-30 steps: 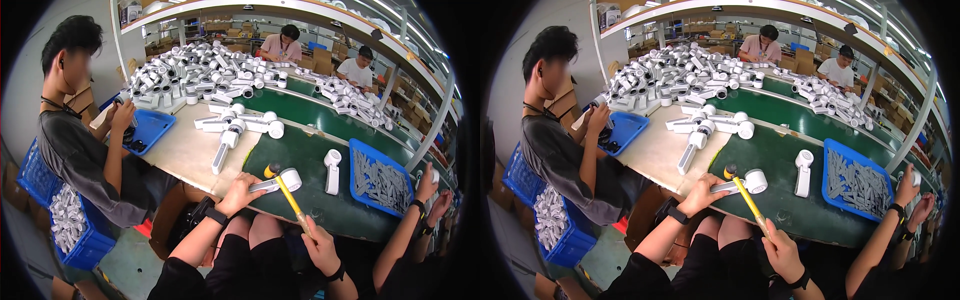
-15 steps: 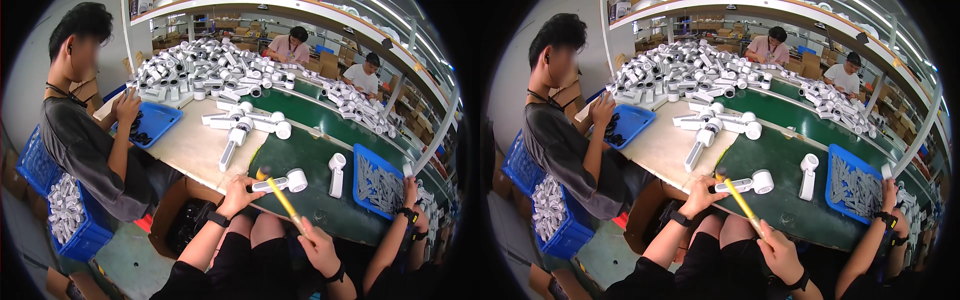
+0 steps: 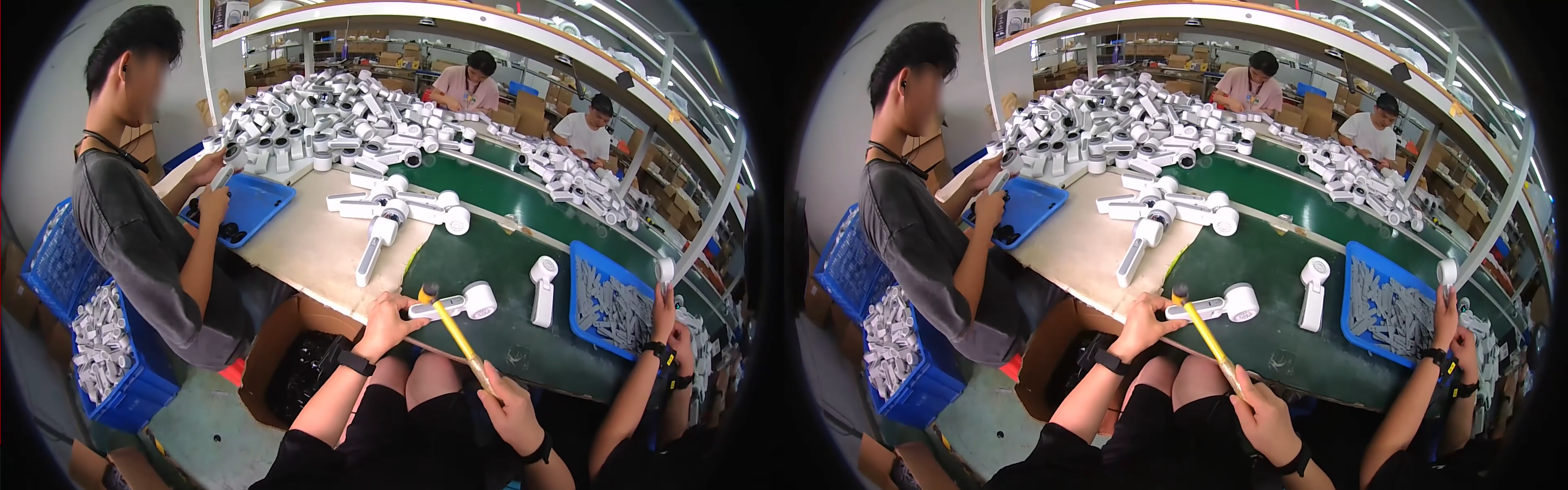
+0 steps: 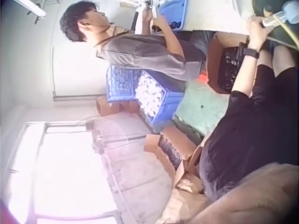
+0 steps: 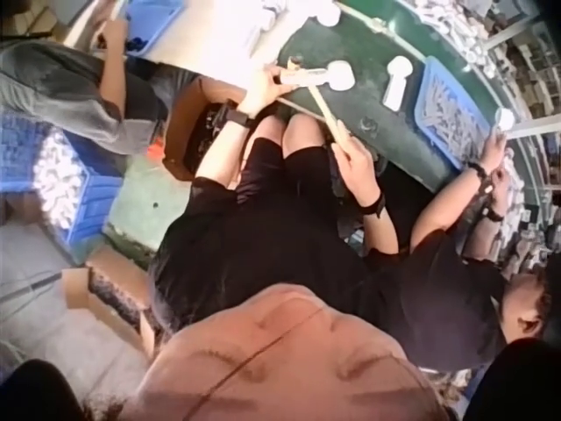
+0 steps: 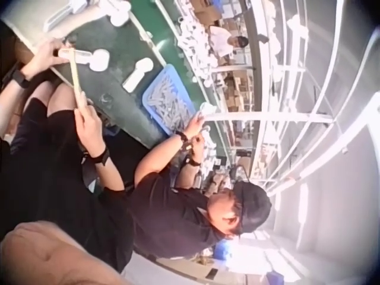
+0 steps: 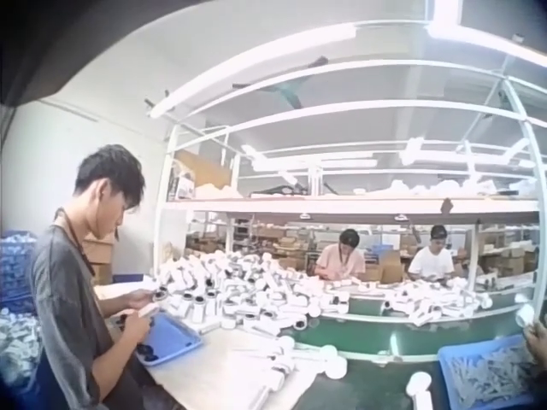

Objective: The person assembles a handheld fan by placing a component into the body, tapping it with a yellow hammer, and fitting a cover onto the fan head. They then set the hammer down and place the finished fan onto a pile of similar items.

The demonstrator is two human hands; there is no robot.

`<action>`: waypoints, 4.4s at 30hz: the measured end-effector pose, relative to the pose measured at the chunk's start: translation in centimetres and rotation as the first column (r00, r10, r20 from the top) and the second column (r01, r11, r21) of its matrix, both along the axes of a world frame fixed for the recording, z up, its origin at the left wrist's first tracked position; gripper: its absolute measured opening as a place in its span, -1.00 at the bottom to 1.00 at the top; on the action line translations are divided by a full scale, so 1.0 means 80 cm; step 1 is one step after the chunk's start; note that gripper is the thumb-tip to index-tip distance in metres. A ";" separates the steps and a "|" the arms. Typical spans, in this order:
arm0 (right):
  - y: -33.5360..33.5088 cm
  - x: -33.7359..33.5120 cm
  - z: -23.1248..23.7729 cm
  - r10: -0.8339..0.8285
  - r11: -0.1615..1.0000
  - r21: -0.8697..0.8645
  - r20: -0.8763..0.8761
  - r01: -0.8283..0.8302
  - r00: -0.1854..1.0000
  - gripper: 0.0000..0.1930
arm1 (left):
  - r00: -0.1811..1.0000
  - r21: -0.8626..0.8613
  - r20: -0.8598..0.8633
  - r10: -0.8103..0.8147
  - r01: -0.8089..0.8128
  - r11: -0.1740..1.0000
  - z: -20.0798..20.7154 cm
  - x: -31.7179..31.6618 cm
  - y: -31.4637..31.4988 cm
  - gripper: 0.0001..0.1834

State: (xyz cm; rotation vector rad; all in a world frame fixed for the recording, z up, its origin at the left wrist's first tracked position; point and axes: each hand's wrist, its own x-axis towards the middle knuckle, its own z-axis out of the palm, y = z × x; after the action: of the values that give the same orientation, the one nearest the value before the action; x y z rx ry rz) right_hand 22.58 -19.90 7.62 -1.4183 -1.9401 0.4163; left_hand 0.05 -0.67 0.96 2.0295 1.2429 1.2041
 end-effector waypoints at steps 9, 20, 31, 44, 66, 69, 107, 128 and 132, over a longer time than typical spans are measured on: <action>-0.005 0.002 -0.004 -0.023 0.992 0.122 -0.059 0.031 0.998 -0.46 | 1.000 -0.023 0.002 -0.022 0.022 0.999 0.002 -0.003 -0.006 -0.63; -0.009 0.031 -0.013 -0.082 0.997 0.011 -0.021 0.082 0.996 -0.44 | 0.940 0.042 -0.339 0.048 -0.036 0.998 0.024 0.019 -0.004 -0.50; -0.052 0.070 -0.057 -0.267 0.962 -0.054 -0.413 0.269 0.871 -0.41 | 0.926 0.416 -0.241 0.292 -0.174 0.893 0.014 -0.015 0.047 -0.59; -0.080 0.113 -0.076 -0.459 0.886 -0.235 -0.573 0.401 0.679 -0.39 | 0.808 0.408 -0.227 0.544 -0.428 0.806 0.006 -0.051 0.079 -0.53; 0.107 0.088 -0.003 -0.205 0.962 -0.131 0.235 0.240 0.950 -0.46 | 0.928 0.074 -0.093 0.362 -0.356 0.932 0.018 -0.053 0.068 -0.61; 0.147 0.084 0.019 0.009 0.996 -0.085 0.277 0.015 0.961 -0.53 | 0.852 -0.207 0.505 0.134 -0.031 0.978 0.001 -0.061 0.063 -0.66; 0.337 -0.094 0.050 0.170 0.842 -0.297 -0.645 -0.450 0.745 -0.60 | 0.136 -0.150 0.988 0.074 0.729 0.668 0.001 -0.035 0.047 -0.60; 0.328 -0.162 -0.023 0.182 0.983 0.071 -0.372 -0.167 0.910 -0.58 | 0.274 -0.271 0.944 0.184 0.323 0.907 -0.006 0.006 0.051 -0.41; 0.322 -0.164 -0.029 0.198 0.972 -0.015 -0.498 -0.236 0.844 -0.55 | 0.388 -0.251 0.910 0.143 0.243 0.937 -0.018 0.006 0.055 -0.42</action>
State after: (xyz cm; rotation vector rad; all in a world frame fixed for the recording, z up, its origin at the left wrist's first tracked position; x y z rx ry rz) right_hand 9.43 5.85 5.34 -1.0030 -1.6686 0.8777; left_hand 0.52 3.71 -0.51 0.7765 0.6842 1.5851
